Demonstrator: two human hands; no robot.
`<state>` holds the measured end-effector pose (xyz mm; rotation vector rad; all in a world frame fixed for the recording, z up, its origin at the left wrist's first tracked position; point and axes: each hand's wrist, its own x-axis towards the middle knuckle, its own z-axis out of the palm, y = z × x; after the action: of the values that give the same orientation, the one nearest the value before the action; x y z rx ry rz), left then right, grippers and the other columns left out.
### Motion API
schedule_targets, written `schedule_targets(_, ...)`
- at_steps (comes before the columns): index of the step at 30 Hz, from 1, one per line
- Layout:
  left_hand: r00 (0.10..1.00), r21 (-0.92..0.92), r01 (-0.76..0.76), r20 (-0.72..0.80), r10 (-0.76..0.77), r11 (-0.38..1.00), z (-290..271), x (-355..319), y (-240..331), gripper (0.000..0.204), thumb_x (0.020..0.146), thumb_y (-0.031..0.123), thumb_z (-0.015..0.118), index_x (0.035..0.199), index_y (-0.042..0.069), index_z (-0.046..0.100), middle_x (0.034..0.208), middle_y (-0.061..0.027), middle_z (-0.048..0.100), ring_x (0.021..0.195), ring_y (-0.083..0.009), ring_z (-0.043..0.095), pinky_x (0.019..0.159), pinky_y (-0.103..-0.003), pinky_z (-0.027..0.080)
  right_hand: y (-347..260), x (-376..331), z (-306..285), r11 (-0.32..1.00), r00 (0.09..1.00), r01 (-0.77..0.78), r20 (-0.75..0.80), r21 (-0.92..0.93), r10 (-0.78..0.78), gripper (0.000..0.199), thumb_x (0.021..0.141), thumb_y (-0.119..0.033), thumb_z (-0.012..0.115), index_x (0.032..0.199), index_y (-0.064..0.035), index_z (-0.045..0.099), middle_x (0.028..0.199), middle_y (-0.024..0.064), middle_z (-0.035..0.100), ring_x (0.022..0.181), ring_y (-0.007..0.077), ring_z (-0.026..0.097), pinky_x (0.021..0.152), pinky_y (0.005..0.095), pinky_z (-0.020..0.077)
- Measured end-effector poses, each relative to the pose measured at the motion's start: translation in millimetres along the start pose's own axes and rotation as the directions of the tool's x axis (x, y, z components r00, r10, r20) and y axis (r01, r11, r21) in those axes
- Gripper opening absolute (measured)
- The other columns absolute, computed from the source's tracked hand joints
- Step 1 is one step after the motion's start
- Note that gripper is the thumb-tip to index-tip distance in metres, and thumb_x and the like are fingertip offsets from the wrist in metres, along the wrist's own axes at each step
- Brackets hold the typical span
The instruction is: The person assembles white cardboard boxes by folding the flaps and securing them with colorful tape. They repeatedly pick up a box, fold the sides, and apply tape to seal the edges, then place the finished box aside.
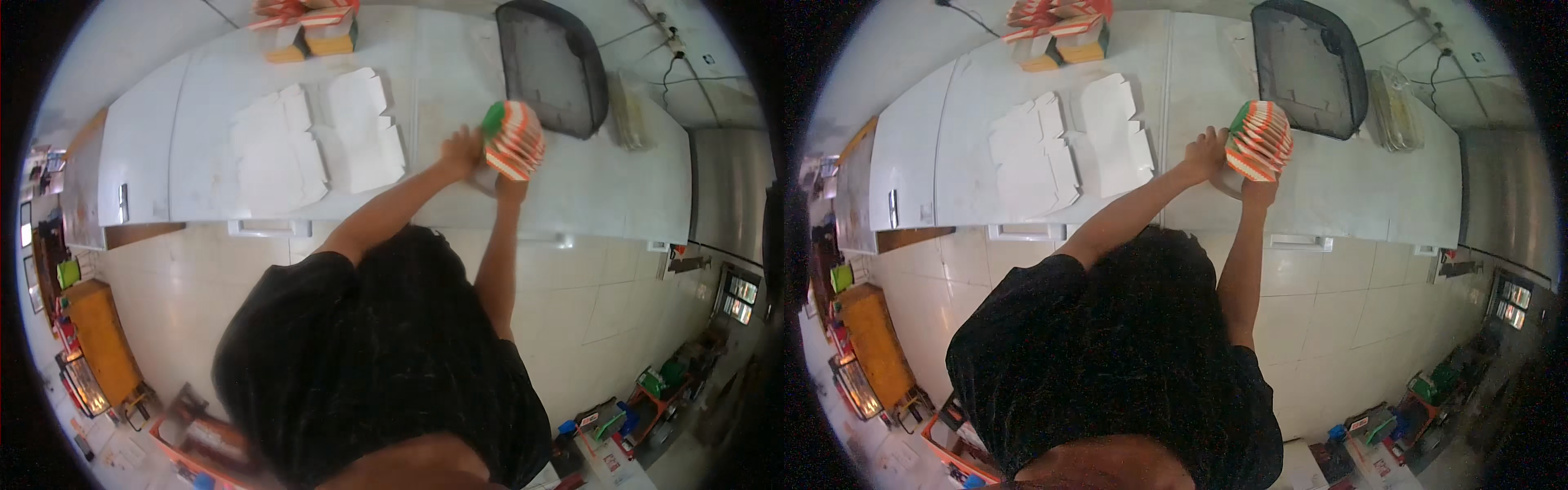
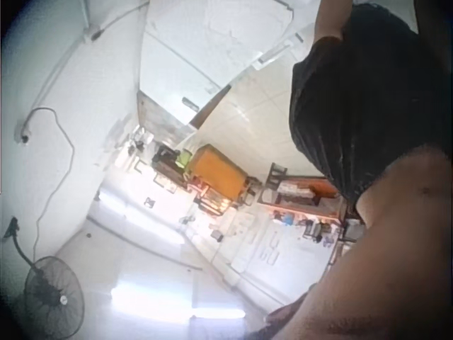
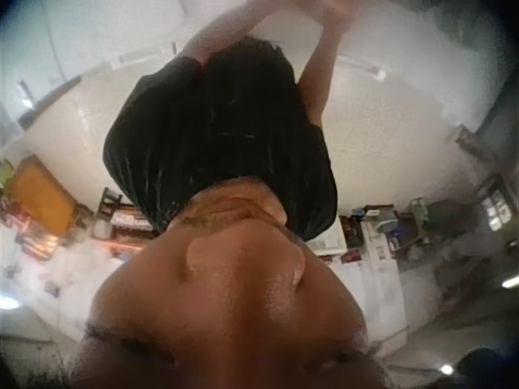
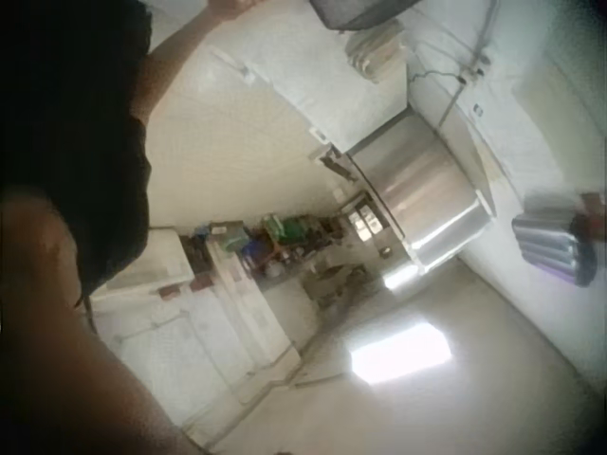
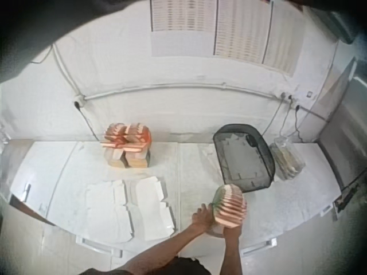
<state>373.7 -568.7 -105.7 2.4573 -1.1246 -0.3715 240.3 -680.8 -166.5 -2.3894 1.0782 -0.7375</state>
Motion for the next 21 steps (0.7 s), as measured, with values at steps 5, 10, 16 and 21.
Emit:
schedule_targets(5,1.000,-0.028,0.022,0.023,-0.022,0.999,-7,3,7,0.040,0.090,0.027,0.057,0.126,0.011,0.048,0.109,-0.0181,0.057,0.099,-0.0338,0.065,0.077,-0.047,0.056,32,8,4,0.955,0.956,0.295,0.011,-0.021,-0.295,0.033,0.086,-0.021,0.064,0.118,-0.0118,0.065,0.122,0.0183,0.062,0.114,0.0401,0.056,0.093,0.0483,0.0467)
schedule_targets(10,0.999,-0.272,-0.009,0.043,0.022,0.962,-26,-9,-8,0.047,0.089,0.033,0.059,0.130,0.011,0.050,0.115,-0.0185,0.058,0.106,-0.0348,0.062,0.086,-0.047,0.053,-15,6,-14,0.891,0.887,0.448,-0.160,0.074,-0.433,0.029,0.089,-0.018,0.063,0.115,-0.0055,0.065,0.113,0.0214,0.063,0.106,0.0385,0.059,0.091,0.0460,0.0476)
schedule_targets(16,0.978,-0.386,-0.146,-0.197,0.073,0.911,-50,-78,-103,0.057,0.084,0.042,0.068,0.130,0.013,0.052,0.122,-0.0167,0.056,0.111,-0.0357,0.058,0.096,-0.046,0.047,-89,-88,-58,0.987,0.966,-0.104,-0.222,0.120,0.129,0.021,0.086,-0.013,0.066,0.099,0.0016,0.058,0.097,0.0191,0.058,0.090,0.0307,0.058,0.079,0.0392,0.0469)
schedule_targets(21,1.000,0.057,0.027,-0.005,-0.026,0.998,-61,-155,-188,0.068,0.075,0.052,0.074,0.132,0.021,0.055,0.137,-0.0118,0.045,0.126,-0.0350,0.044,0.104,-0.049,0.041,-143,-123,-7,0.923,0.916,0.028,0.360,0.385,-0.178,0.029,0.087,-0.020,0.070,0.102,0.0027,0.059,0.101,0.0184,0.057,0.081,0.0282,0.060,0.078,0.0384,0.0478)
